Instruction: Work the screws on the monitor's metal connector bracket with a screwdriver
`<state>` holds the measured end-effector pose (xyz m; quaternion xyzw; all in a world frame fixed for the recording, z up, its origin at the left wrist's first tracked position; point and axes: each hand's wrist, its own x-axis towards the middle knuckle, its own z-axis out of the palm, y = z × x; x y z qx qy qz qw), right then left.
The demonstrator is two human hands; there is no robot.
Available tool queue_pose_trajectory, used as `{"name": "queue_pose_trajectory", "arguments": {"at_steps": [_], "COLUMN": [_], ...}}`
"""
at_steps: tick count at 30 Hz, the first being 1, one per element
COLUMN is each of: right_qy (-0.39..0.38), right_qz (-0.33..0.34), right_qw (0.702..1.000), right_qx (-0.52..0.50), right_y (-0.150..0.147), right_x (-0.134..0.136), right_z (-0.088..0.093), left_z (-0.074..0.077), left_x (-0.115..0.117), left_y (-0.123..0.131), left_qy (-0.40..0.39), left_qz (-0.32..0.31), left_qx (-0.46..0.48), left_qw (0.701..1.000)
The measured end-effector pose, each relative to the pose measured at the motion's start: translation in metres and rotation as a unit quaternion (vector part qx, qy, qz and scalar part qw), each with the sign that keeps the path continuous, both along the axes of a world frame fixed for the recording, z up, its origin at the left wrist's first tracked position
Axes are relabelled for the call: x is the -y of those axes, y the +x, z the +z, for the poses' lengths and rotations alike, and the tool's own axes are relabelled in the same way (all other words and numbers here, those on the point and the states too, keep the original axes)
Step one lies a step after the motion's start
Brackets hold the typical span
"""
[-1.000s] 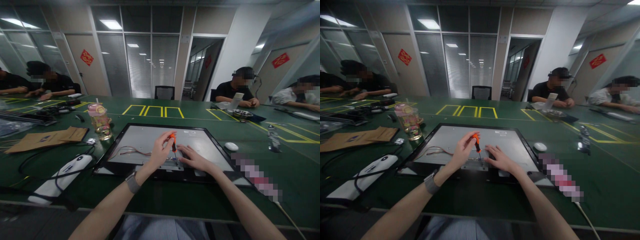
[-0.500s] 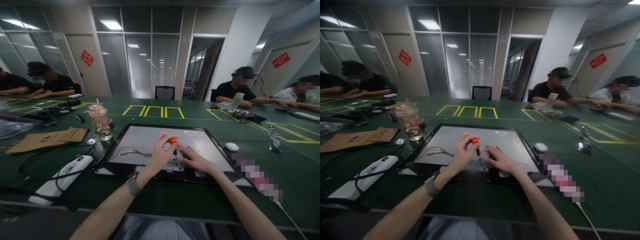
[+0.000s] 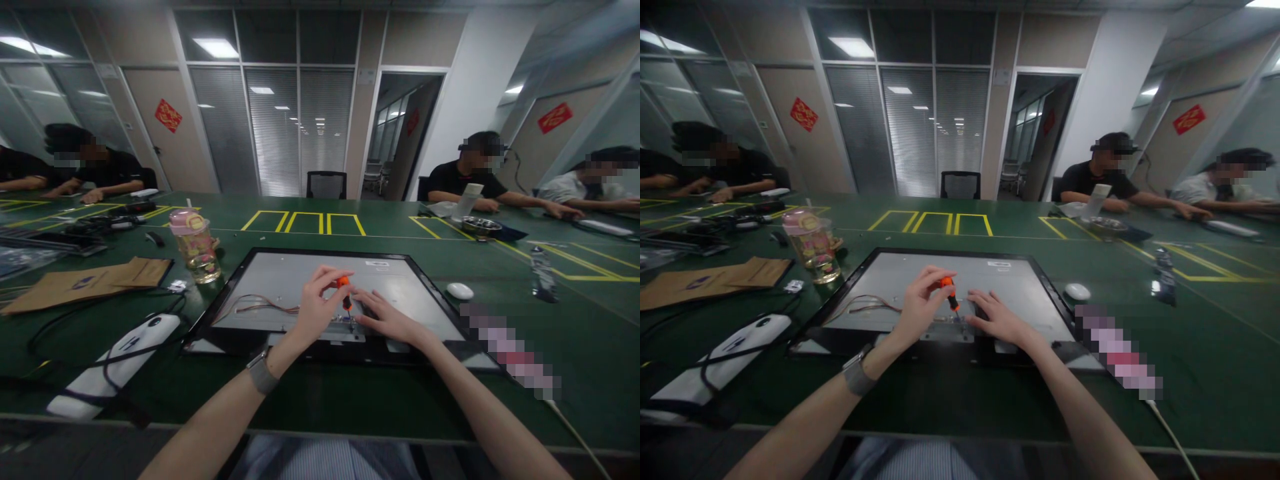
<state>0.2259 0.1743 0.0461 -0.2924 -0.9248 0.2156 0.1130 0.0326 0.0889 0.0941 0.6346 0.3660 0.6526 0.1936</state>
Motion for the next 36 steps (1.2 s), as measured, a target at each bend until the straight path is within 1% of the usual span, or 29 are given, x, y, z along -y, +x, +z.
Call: {"name": "queue_pose_trajectory", "arguments": {"at_steps": [2,6,9,11,15,16,18,21,22,27,28,32,33,34,36], "right_qy": [-0.002,-0.003,-0.001,0.001,0.006,0.007,0.006,0.005,0.006,0.008,0.007,0.005,0.006,0.006,0.005], "right_qz": [-0.003,-0.01,-0.006,-0.004,-0.003,-0.004,-0.008,-0.006,-0.003,0.0,0.0,0.001,0.001,0.0,0.0], "right_qw": [1.0,1.0,1.0,1.0,1.0,1.0,1.0,1.0,1.0,1.0,1.0,1.0,1.0,1.0,1.0], "right_qx": [0.0,0.001,0.002,0.002,0.005,0.005,0.003,-0.001,-0.001,0.001,0.002,0.005,0.005,0.004,0.002], "right_y": [-0.0003,-0.0014,-0.0014,-0.0009,-0.0003,-0.0003,-0.0005,-0.0005,-0.0005,-0.0011,-0.0013,-0.0013,-0.001,-0.0007,0.0], "right_x": [0.001,0.0033,0.003,0.0019,0.0003,0.0003,0.0005,0.0002,-0.0001,-0.0004,-0.0002,-0.0002,-0.0005,-0.001,-0.0017], "right_z": [0.0012,0.004,0.004,0.0029,0.001,0.001,0.0014,0.0018,0.0017,0.0019,0.0021,0.0015,0.0009,0.0002,-0.0007], "left_z": [0.0027,0.0077,0.0082,0.0072,0.0054,0.0054,0.006,0.007,0.007,0.0066,0.0068,0.0065,0.006,0.0054,0.0044], "left_x": [0.0017,0.0044,0.0042,0.0033,0.0014,0.0011,0.0011,0.001,0.0008,0.0002,0.0005,0.002,0.0019,0.0017,0.001], "left_y": [0.0006,-0.0001,-0.0012,-0.0016,-0.0028,-0.0033,-0.0047,-0.0065,-0.0068,-0.0063,-0.006,-0.0044,-0.0043,-0.0042,-0.0046], "left_qy": [-0.003,-0.032,-0.04,-0.038,-0.022,-0.019,-0.015,-0.03,-0.035,-0.024,-0.022,-0.029,-0.032,-0.034,-0.031], "left_qz": [0.0,-0.064,-0.083,-0.074,0.0,0.01,0.001,-0.044,-0.048,0.004,-0.001,-0.06,-0.063,-0.055,-0.017], "left_qx": [-0.001,0.008,0.011,0.005,-0.02,-0.024,-0.024,-0.008,-0.004,-0.017,-0.017,0.0,0.001,-0.001,-0.012], "left_qw": [1.0,0.997,0.996,0.997,1.0,0.999,1.0,0.999,0.998,1.0,1.0,0.998,0.998,0.998,0.999]}}
